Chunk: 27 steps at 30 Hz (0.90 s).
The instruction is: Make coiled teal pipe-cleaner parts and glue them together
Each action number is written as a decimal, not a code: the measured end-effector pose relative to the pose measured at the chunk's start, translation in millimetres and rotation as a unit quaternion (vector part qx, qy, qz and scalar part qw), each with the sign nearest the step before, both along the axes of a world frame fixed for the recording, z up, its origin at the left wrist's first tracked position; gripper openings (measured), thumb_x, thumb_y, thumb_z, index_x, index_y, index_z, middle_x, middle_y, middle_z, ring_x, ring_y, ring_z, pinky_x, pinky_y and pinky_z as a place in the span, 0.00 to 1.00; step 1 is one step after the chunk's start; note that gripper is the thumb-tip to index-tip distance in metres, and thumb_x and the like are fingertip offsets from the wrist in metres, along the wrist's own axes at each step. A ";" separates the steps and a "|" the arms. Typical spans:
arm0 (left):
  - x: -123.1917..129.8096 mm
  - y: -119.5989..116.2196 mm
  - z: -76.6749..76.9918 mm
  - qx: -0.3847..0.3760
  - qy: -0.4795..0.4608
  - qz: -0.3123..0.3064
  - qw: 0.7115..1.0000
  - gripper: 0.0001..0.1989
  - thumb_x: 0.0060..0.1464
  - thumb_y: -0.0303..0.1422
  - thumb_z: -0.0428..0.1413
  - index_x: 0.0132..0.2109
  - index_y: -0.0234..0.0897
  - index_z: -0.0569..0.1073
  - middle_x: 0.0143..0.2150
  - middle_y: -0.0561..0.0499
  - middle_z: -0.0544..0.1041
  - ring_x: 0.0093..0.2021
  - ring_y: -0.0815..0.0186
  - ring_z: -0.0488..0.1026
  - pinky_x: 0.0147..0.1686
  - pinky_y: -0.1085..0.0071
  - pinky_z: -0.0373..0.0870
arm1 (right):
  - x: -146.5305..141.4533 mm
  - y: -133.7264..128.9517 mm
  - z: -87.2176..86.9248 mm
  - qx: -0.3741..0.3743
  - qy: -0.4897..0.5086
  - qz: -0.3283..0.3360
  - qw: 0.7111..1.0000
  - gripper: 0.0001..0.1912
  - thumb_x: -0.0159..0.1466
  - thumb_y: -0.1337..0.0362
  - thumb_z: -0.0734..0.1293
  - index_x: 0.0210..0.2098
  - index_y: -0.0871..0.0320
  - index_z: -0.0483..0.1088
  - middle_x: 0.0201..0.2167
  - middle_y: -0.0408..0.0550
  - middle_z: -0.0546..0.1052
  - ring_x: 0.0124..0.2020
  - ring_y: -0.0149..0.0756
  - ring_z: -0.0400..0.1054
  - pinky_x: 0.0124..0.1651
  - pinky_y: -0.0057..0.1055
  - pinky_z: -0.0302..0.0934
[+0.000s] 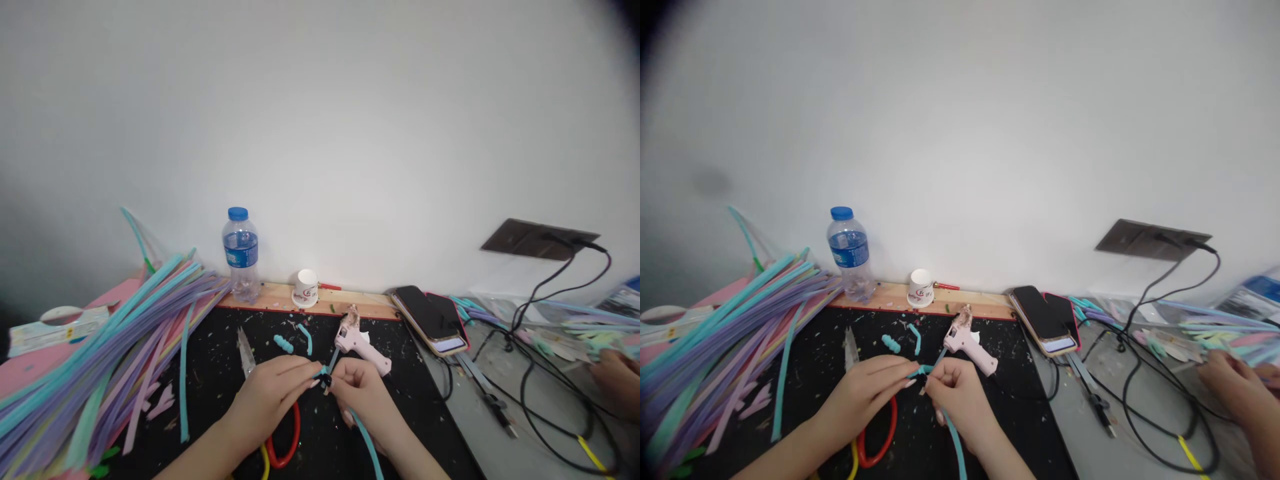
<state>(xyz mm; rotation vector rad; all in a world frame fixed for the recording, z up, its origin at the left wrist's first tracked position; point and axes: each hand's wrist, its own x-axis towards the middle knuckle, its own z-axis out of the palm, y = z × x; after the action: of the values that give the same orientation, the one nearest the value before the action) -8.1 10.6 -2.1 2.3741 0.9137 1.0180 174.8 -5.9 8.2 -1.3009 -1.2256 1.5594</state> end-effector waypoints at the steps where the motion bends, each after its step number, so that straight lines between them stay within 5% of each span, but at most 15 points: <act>1: -0.1 0.5 -0.8 0.018 0.002 0.004 1.000 0.13 0.58 0.29 0.48 0.48 0.42 0.71 0.42 0.50 0.77 0.41 0.65 0.74 0.43 0.72 0.69 | -0.2 -0.5 1.4 -0.011 0.010 0.001 1.000 0.14 0.53 0.59 0.67 0.19 0.60 0.62 0.06 0.32 0.60 0.06 0.20 0.48 0.10 0.18 0.42; 6: 0.7 0.4 -0.1 0.015 0.007 0.025 1.000 0.13 0.58 0.28 0.48 0.48 0.41 0.71 0.41 0.50 0.78 0.39 0.67 0.75 0.41 0.74 0.71 | 1.0 -2.6 6.4 -0.030 0.072 -0.006 0.997 0.14 0.56 0.57 0.65 0.22 0.61 0.66 0.09 0.34 0.61 0.08 0.20 0.50 0.11 0.18 0.45; 13: 0.4 0.6 -1.1 -0.037 -0.018 0.076 0.996 0.13 0.57 0.27 0.48 0.47 0.39 0.72 0.42 0.51 0.78 0.40 0.67 0.75 0.44 0.75 0.70 | 2.5 -1.8 2.0 0.036 0.087 0.027 0.995 0.14 0.59 0.55 0.63 0.28 0.61 0.65 0.13 0.38 0.67 0.08 0.20 0.52 0.10 0.18 0.46; 17: 0.9 0.2 0.4 -0.043 -0.016 0.071 0.996 0.12 0.57 0.27 0.49 0.46 0.39 0.73 0.42 0.51 0.78 0.41 0.67 0.75 0.43 0.76 0.69 | 1.3 -3.9 -0.8 0.035 0.051 0.066 0.996 0.13 0.58 0.58 0.64 0.25 0.62 0.65 0.11 0.38 0.67 0.08 0.20 0.53 0.11 0.17 0.45; 27: 1.8 0.3 -2.3 -0.020 0.035 0.037 0.999 0.12 0.56 0.30 0.50 0.47 0.38 0.71 0.41 0.50 0.78 0.41 0.66 0.74 0.43 0.73 0.70 | -4.5 -7.1 1.6 -0.040 0.071 0.031 0.996 0.11 0.55 0.65 0.63 0.18 0.61 0.61 0.09 0.35 0.62 0.07 0.19 0.48 0.08 0.16 0.41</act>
<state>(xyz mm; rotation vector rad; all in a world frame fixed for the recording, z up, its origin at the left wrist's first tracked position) -6.3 10.9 -4.4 2.3713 1.0451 0.9416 170.4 -13.0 9.8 -1.1906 -1.1340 1.7297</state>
